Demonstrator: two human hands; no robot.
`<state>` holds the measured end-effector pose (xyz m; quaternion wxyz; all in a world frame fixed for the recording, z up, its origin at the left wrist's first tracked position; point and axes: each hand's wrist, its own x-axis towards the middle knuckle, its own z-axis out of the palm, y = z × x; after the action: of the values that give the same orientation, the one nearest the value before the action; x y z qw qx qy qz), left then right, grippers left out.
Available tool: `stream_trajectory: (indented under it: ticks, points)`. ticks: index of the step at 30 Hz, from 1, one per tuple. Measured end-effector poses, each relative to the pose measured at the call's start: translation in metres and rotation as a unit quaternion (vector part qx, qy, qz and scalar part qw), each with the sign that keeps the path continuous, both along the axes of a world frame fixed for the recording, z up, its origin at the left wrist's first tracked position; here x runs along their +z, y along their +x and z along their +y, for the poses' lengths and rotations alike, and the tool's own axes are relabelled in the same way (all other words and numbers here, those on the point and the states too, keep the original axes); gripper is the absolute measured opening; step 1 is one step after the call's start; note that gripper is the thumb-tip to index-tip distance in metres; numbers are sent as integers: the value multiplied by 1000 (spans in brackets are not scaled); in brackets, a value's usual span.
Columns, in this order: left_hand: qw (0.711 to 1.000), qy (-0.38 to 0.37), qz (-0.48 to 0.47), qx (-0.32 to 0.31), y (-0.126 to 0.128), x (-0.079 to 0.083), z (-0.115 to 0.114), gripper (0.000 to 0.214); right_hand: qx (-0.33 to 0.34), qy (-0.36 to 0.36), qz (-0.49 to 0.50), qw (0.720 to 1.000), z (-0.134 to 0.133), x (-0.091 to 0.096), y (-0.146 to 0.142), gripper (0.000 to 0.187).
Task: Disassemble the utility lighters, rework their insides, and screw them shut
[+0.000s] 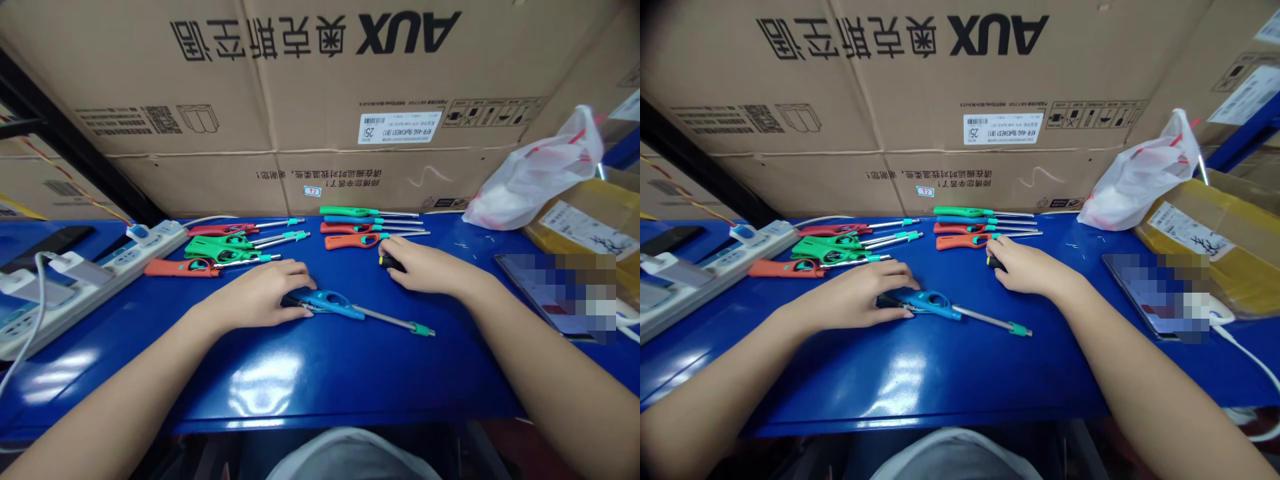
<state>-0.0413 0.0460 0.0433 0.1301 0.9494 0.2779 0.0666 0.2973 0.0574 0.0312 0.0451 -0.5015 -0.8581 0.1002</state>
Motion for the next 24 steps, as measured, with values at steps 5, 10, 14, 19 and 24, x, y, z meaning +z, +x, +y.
stream_trajectory:
  ticks: [5, 10, 14, 19, 24]
  points:
    - [995, -35, -98, 11, 28, -26, -17, 40, 10, 17, 4, 1000, 0, -1, 1, 8]
    - [985, -75, -154, 21, 39, -35, -24, 47, 53, 47, 41, 997, -16, 11, -12, 24]
    - [970, -116, -207, 53, 33, -36, -14, 27, 135, -16, 135, 981, -30, 22, -26, 31]
    - [954, -98, -254, 122, 32, -45, -2, 28, 130, 96, 106, 981, -29, 10, -31, 22]
    - [955, -70, -255, 132, 32, -42, -5, 25, 120, 124, 67, 983, -24, 0, -28, 19]
